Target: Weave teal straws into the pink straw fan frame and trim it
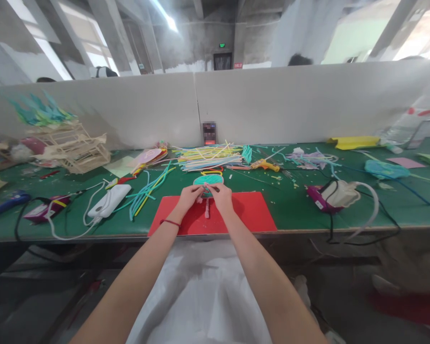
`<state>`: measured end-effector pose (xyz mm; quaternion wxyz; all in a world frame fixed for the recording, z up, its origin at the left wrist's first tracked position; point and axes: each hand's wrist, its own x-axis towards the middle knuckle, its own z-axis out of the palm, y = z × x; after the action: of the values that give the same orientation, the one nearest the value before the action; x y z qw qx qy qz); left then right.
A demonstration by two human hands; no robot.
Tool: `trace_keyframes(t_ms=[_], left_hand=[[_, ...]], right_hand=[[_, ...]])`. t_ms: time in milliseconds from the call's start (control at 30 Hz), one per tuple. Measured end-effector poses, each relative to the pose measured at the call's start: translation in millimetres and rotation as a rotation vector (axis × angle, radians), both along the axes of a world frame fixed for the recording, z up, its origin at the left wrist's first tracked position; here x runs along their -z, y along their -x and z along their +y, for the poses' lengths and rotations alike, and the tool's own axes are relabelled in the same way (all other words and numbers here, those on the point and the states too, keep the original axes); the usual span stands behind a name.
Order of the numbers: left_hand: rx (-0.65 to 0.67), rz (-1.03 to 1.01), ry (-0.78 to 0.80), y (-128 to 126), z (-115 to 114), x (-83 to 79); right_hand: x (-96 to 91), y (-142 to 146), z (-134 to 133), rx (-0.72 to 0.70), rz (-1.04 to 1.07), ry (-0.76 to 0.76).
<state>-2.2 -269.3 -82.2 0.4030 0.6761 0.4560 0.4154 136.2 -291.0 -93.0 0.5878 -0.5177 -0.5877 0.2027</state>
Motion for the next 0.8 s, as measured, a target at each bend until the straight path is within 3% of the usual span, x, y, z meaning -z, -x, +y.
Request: trace_keyframes(t_ms=[267, 800], left_hand=[[-0.06, 0.024, -0.013, -1.0, 2.6, 3.1], [-0.059, 0.125, -0.113, -1.6, 3.1, 4.0]], right_hand=[[1.7, -0.1, 1.1, -0.015, -0.018, 0.025], [0.4, 1.3, -0.1, 0.008, -0.047, -0.01]])
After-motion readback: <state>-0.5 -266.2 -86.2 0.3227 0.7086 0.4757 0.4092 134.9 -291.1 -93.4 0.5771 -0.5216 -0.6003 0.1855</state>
